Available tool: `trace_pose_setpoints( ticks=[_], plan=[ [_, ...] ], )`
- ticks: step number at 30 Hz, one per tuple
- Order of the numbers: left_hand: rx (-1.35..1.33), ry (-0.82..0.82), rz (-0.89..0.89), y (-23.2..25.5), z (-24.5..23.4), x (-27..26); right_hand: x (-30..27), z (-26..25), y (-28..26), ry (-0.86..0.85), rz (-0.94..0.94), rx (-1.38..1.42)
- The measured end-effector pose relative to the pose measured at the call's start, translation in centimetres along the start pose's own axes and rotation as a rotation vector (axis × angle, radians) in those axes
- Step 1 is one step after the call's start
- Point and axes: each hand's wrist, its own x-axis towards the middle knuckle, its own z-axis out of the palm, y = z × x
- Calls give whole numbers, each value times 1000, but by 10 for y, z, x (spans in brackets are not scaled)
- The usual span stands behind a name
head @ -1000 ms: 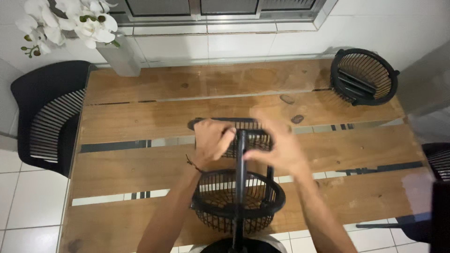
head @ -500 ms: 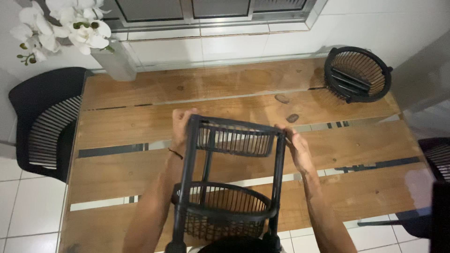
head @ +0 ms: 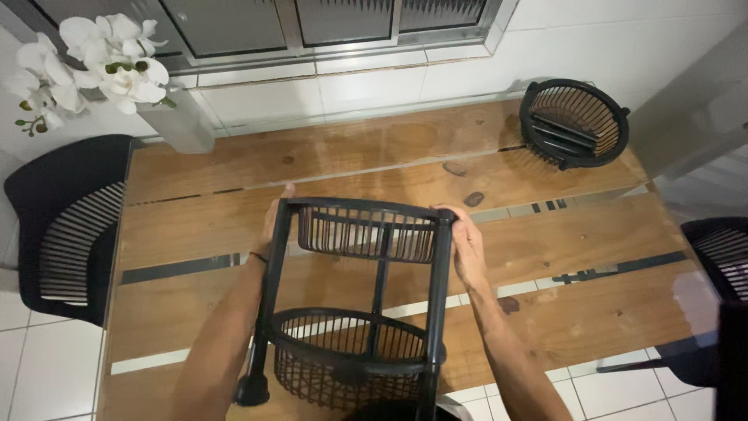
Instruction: The person assembles a black metal plant stand on a wooden table. They attach the vertical support poles to the base, then fit the two circular wire baskets onto the frame, and finally secure the top ring to complete the stand.
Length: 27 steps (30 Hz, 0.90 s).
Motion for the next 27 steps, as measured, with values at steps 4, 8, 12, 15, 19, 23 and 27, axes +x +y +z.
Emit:
trace_pose_setpoints(
  ticks=[4, 8, 12, 15, 19, 23, 27],
  plan=[
    [8, 212, -134, 21, -5, 9, 11, 22, -28, 46, -7, -134],
    [468, 350, 196, 85, 24, 0, 16, 32, -58, -16, -91, -379],
    [459, 66, 643, 150, 102, -31, 20, 42, -71, -37, -179, -582],
    [909, -53, 942, 191, 150, -52, 26, 52, -74, -64, -174, -685],
    [943, -295, 538, 218, 188, -67, 23, 62, -78, -100, -225, -792],
    [915, -272, 499, 224, 191, -74, 15, 58, -91, -155, -186, -787],
    [875, -302, 443, 224, 191, -76, 9, 54, -101, -200, -202, -759]
  ],
)
